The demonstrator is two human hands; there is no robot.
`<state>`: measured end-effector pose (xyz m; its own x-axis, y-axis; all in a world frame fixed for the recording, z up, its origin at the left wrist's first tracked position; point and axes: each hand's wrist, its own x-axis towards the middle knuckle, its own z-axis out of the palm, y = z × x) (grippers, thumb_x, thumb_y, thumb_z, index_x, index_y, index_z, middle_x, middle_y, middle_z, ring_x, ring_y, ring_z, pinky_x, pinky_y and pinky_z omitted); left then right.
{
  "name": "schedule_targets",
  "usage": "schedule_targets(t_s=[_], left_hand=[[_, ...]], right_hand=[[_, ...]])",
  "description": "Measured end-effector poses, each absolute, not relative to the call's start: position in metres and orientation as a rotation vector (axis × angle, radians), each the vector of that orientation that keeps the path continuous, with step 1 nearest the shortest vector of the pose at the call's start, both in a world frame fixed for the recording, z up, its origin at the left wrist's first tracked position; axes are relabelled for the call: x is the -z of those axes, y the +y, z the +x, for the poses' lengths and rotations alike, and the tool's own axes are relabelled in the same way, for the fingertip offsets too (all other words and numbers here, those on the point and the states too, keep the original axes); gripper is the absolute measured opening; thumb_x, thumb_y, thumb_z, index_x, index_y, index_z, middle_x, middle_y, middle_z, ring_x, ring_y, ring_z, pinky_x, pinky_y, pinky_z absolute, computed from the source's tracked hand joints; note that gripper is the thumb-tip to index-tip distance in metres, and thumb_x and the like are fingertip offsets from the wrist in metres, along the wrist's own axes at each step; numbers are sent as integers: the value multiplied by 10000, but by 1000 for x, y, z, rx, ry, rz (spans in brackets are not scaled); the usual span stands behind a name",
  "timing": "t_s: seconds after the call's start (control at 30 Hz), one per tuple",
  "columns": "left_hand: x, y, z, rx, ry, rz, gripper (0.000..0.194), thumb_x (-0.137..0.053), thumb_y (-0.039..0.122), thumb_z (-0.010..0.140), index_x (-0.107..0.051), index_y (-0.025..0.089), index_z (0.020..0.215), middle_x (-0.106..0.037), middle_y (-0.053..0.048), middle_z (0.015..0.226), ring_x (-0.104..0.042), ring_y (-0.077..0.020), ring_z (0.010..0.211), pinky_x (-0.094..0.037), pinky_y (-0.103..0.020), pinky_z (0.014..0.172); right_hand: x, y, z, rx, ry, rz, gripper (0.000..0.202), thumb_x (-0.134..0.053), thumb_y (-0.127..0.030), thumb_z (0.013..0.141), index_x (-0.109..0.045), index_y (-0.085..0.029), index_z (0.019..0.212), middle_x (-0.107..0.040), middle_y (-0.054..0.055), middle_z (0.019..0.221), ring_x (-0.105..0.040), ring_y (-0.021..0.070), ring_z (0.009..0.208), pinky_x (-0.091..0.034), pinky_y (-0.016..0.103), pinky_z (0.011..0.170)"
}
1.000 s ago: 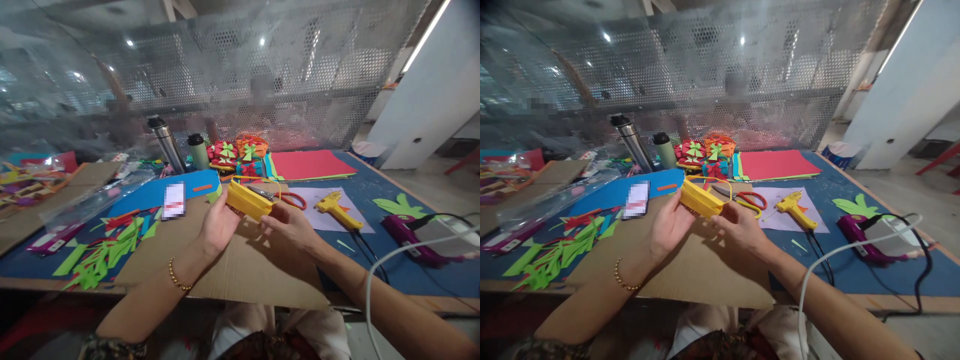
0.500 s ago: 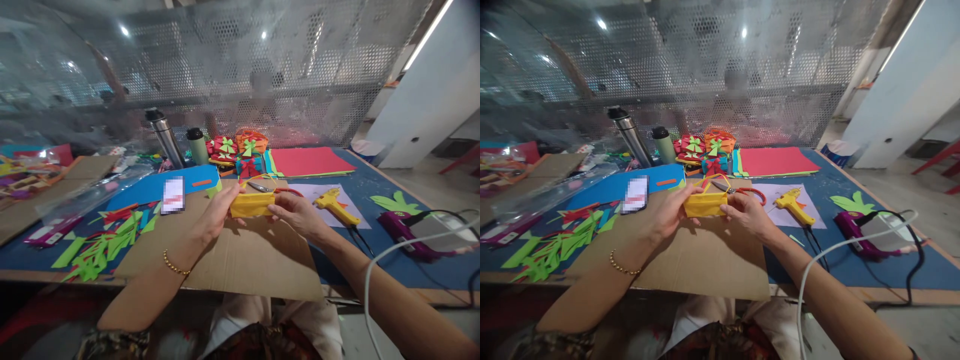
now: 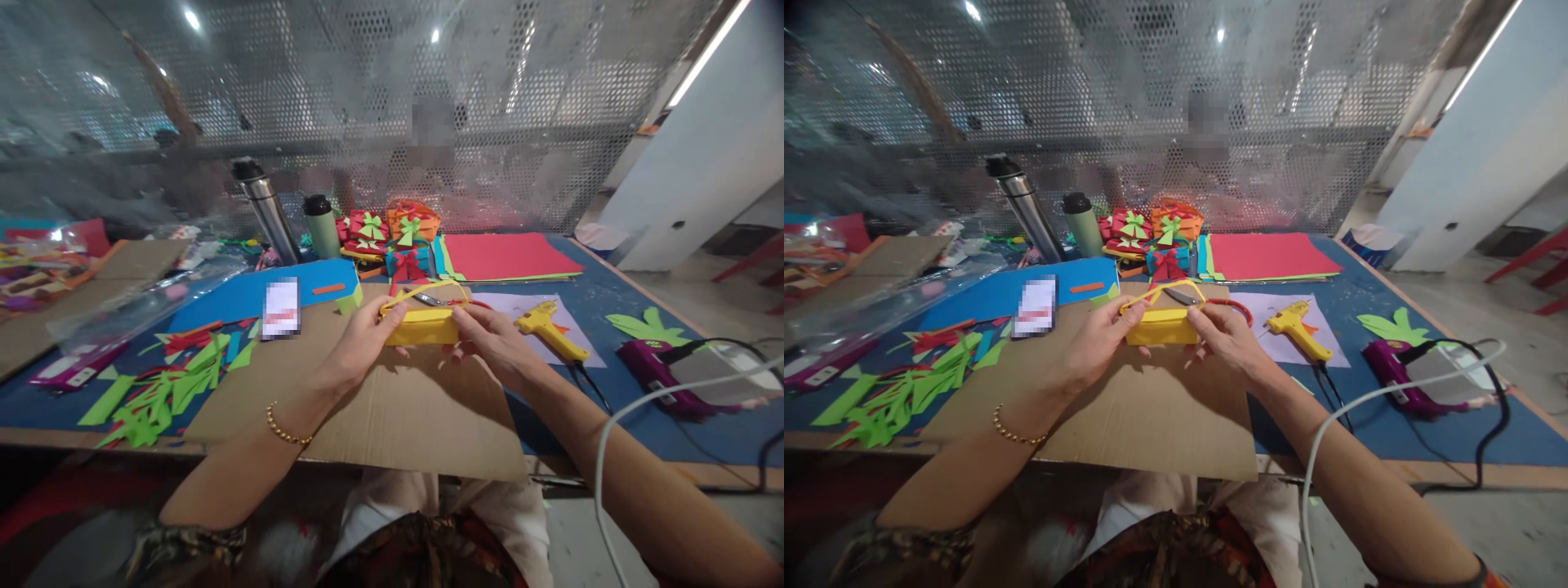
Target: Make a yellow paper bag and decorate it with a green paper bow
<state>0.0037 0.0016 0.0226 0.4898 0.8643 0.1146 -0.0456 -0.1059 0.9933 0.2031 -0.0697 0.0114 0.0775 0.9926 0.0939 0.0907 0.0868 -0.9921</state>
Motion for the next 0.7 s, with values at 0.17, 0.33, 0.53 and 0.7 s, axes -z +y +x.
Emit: schedule_targets(t_s=[0.17,0.33,0.53,0.7], left_hand=[[-20,-2,4,-825,702,1444,376,-696,502,929,-650,154,1065,-663,-90,1002,-661,-168,818,-618,-242,550],[-18,-4,8,-848,745,1346,354,-760,306,894,-590,179,1177,-670,-117,1171,-701,-190,901,-625,-251,590],[-9,-2,16,-740,828,1324,161,-666,245,958,-601,154,1075,-664,-57,922,-635,-128,654,-566,-268,545],[-4,15,15,-877,878,1447,154,-746,217,902,-641,147,991,-658,-25,889,-609,-118,761,-496,-236,678]], right_hand=[[-9,-67,202,-1086,-1123,-1261,460,-806,-631,737,-684,-190,789,-653,2,680,-599,130,526,-562,263,478],[-6,-65,203,-1040,-1148,-1302,479,-775,-656,746,-675,-190,790,-632,-11,626,-579,128,477,-567,279,472],[-4,-69,206,-999,-1177,-1495,544,-773,-723,729,-681,-193,813,-634,-7,593,-636,158,483,-581,276,459],[-2,-66,208,-997,-1197,-1514,660,-708,-837,745,-679,-196,902,-706,48,645,-683,191,530,-584,288,479]])
